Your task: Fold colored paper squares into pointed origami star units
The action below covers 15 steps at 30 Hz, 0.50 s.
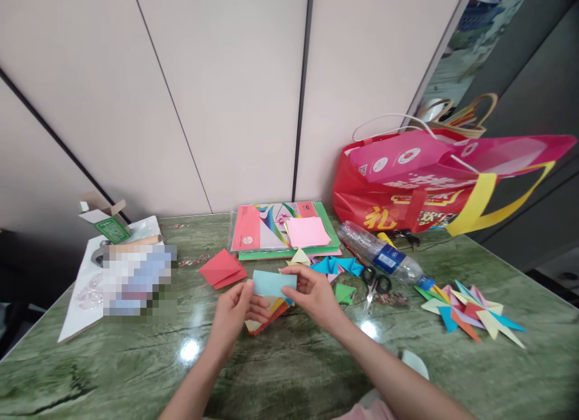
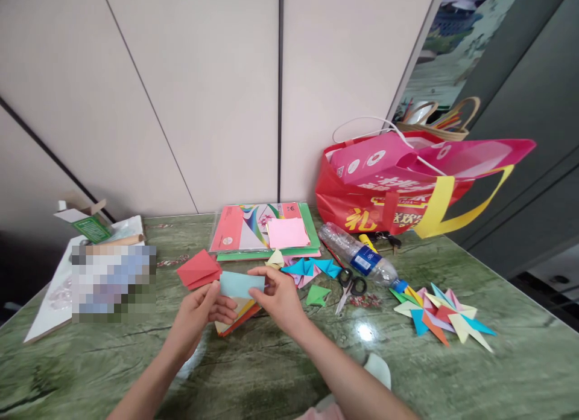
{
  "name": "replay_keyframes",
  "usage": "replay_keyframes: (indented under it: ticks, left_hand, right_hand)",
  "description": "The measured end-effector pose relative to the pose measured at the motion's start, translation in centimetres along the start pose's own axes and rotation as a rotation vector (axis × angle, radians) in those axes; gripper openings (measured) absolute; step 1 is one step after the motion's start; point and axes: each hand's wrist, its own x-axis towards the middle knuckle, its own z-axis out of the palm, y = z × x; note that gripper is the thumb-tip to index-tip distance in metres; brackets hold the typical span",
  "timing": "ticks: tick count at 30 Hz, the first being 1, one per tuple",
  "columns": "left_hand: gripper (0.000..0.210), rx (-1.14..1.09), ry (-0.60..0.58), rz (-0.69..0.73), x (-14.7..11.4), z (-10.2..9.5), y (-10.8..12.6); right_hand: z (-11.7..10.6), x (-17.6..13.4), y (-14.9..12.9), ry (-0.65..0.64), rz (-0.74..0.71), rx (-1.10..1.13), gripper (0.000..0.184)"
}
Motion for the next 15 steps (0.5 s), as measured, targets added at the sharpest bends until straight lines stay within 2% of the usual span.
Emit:
replay_keyframes:
  ticks: [6,10,15]
  left_hand:
    - [0.042,-0.075,0.012,-0.011,0.26,-0.19,-0.13]
    - [0.039,-0.074,-0.015,-0.001,0.3,-0.27,-0.25]
    - [0.032,-0.068,-0.11,0.008,-0.04,-0.03,0.14]
  right_hand:
    - [-0.13,-0.04,-0.2,-0.042,-0.011,-0.092,0.02]
    - [-0.24,-0.02,-0.51,-0.033,-0.034,-0.159,0.019]
    - [-0.41,0.01,-0.75,-0.027,-0.198,-0.246,0.017]
